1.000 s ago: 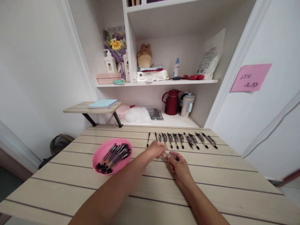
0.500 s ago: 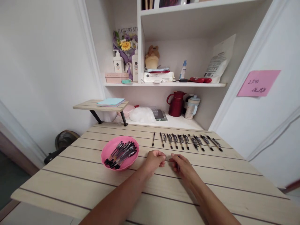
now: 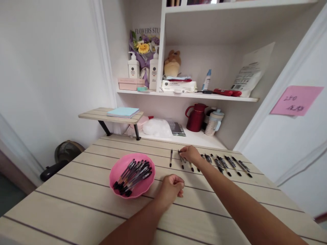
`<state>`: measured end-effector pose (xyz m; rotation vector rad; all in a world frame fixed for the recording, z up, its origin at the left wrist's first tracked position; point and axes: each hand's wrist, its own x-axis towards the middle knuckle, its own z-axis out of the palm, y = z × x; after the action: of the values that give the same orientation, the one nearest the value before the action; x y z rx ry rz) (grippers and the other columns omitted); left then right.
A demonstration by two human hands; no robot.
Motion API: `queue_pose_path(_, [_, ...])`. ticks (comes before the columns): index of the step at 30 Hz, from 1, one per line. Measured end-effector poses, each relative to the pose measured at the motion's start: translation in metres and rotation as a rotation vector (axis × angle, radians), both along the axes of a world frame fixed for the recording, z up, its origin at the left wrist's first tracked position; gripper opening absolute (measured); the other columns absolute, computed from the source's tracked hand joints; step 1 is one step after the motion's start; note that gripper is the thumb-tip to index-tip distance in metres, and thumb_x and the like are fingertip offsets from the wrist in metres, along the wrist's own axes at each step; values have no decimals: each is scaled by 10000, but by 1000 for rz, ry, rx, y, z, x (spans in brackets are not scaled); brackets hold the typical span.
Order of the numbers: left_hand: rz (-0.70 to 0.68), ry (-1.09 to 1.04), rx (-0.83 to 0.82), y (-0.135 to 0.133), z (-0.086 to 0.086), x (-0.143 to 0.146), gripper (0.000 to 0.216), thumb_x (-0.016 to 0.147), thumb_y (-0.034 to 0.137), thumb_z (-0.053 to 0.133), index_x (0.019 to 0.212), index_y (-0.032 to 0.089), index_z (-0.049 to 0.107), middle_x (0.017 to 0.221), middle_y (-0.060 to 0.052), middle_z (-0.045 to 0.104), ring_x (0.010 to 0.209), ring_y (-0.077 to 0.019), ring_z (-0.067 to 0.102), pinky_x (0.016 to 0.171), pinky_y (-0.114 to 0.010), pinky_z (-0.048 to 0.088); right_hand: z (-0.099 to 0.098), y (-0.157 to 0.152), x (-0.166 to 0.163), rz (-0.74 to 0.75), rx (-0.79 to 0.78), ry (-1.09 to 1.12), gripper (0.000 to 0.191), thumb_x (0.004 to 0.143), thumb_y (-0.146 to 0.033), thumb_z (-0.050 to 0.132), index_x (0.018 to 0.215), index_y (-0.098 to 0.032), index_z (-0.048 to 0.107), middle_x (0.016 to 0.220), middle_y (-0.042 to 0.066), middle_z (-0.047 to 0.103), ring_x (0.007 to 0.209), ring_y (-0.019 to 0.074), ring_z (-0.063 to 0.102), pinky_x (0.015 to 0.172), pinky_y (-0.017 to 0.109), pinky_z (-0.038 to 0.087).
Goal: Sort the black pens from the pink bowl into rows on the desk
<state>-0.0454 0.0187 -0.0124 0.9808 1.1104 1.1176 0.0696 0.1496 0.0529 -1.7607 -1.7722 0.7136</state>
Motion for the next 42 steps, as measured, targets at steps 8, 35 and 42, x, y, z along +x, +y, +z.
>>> queue_pose_path(8, [20, 1, -34, 5, -4, 4, 75, 629, 190, 558, 687, 146, 540, 576, 35, 486, 427, -45, 431, 388, -170, 388, -13, 38, -30, -53, -9, -351, 231, 581, -91, 576, 786, -115, 679, 894, 176, 669, 873, 252, 617, 691, 299, 448])
queue_pose_path(35, [89, -136, -6, 0, 6, -2, 205, 600, 275, 636, 720, 140, 537, 618, 23, 536, 488, -61, 489, 503, -206, 438, -23, -95, 19, 396, -232, 388, 71, 604, -218, 592, 611, -156, 627, 488, -24, 580, 439, 82, 470, 441, 192, 340])
queue_pose_path(42, [96, -163, -8, -1, 6, -3, 272, 580, 248, 648, 785, 148, 501, 625, 32, 528, 466, -51, 477, 494, -202, 427, -34, -94, 16, 367, -224, 408, 86, 611, -241, 586, 569, -167, 569, 473, -36, 546, 443, 83, 437, 464, 205, 332])
